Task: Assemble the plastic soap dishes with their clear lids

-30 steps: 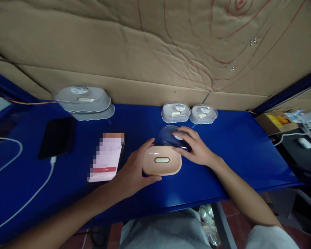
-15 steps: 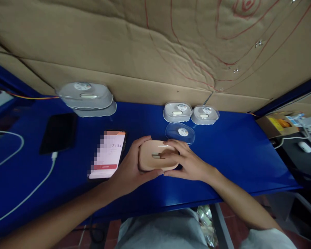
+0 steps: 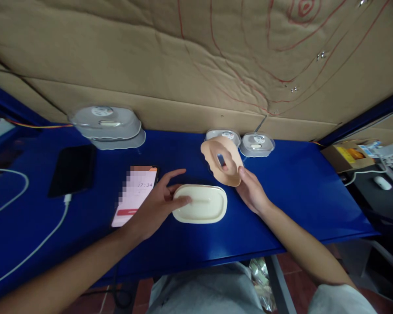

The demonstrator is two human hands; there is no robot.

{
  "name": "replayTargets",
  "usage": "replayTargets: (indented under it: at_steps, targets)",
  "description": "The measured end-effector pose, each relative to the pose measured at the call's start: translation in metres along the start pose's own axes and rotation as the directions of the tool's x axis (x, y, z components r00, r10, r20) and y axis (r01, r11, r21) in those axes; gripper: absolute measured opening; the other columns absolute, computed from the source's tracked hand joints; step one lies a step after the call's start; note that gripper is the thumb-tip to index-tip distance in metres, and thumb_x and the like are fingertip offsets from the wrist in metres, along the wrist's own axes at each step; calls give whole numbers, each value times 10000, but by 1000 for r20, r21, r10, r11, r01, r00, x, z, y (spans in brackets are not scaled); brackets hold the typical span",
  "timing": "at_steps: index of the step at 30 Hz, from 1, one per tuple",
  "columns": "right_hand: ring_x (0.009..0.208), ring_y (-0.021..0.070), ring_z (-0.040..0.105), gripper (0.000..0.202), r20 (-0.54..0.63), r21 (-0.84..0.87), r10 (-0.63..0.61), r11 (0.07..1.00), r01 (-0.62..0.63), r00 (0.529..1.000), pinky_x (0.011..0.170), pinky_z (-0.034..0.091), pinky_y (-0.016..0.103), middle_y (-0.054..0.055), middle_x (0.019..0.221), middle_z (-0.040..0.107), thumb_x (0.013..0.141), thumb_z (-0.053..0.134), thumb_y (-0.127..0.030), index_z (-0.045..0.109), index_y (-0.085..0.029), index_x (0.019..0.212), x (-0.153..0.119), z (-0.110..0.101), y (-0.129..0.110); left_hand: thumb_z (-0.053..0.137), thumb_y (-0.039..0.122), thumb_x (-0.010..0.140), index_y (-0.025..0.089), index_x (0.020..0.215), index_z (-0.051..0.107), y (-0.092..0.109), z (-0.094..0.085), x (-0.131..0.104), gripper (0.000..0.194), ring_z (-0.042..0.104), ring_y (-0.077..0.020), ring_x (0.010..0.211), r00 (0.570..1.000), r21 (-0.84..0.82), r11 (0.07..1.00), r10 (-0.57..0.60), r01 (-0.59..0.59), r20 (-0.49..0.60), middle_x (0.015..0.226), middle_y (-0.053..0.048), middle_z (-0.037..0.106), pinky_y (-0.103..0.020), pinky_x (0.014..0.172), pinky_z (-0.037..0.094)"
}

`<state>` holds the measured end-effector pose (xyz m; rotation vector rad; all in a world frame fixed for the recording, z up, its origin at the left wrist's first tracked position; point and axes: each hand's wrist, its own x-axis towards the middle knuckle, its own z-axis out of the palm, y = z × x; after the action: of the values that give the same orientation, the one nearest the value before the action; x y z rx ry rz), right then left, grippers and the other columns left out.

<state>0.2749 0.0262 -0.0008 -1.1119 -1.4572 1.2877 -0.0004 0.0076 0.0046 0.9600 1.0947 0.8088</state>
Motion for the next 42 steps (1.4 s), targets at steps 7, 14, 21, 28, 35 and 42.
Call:
replayTargets:
  at_steps: [7, 14, 21, 28, 35, 42]
  targets:
    - [1439, 351, 597, 613, -54, -45, -59, 997, 56, 997, 1166, 517, 604, 136, 1385, 731, 1087, 360, -650, 616, -252, 1478, -4, 0, 4, 878, 213, 831, 191, 1269, 735, 7, 1, 5, 461, 756, -175, 844, 980, -358, 920, -190, 158, -56, 1006, -50, 820, -245, 724, 621]
    - [1603, 372, 372, 488, 338, -515, -397, 681, 520, 854, 1282, 390, 620, 153, 1682, 411, 986, 718, -488, 644, -268, 1415, -23, 15, -3, 740, 462, 918, 231, 1048, 804, 3, 1, 7, 272, 740, -309, 1159, 998, -233, 971, -57, 52, -13, 1110, -51, 831, -370, 936, 632]
    - [1603, 392, 355, 484, 280, -652, -436, 568, 503, 855, 1261, 398, 678, 172, 1641, 427, 1004, 711, -431, 578, -285, 1446, -23, 26, 5, 690, 460, 937, 266, 1091, 781, 2, 2, 8, 263, 714, -313, 1236, 998, -218, 976, -35, 21, -60, 1164, -39, 817, -384, 931, 640]
    - [1593, 366, 362, 624, 396, -642, -344, 559, 525, 851, 1268, 402, 616, 196, 1619, 468, 1031, 657, -522, 479, -238, 1557, -19, 22, 3, 678, 487, 1015, 241, 1297, 726, 7, 6, 3, 377, 660, -330, 1337, 987, -463, 871, -142, 163, 80, 1434, -77, 721, -453, 969, 656]
    - [1631, 357, 316, 642, 243, -792, -302, 486, 368, 922, 1298, 289, 653, 139, 1710, 410, 1104, 410, -603, 344, -314, 1674, 0, -17, 7, 650, 343, 1034, 187, 1259, 749, 11, 5, 1, 291, 710, -348, 1270, 978, -515, 835, -208, 193, 30, 1288, -108, 800, -406, 845, 686]
    - [1586, 393, 394, 731, 101, -812, -203, 549, 199, 974, 1278, 348, 646, 191, 1687, 443, 1035, 561, -654, 438, -242, 1626, 14, -39, 25, 591, 258, 1055, 160, 1215, 770, 15, 7, 2, 259, 759, -317, 1150, 978, -559, 809, -209, 183, 17, 1214, -110, 826, -415, 821, 696]
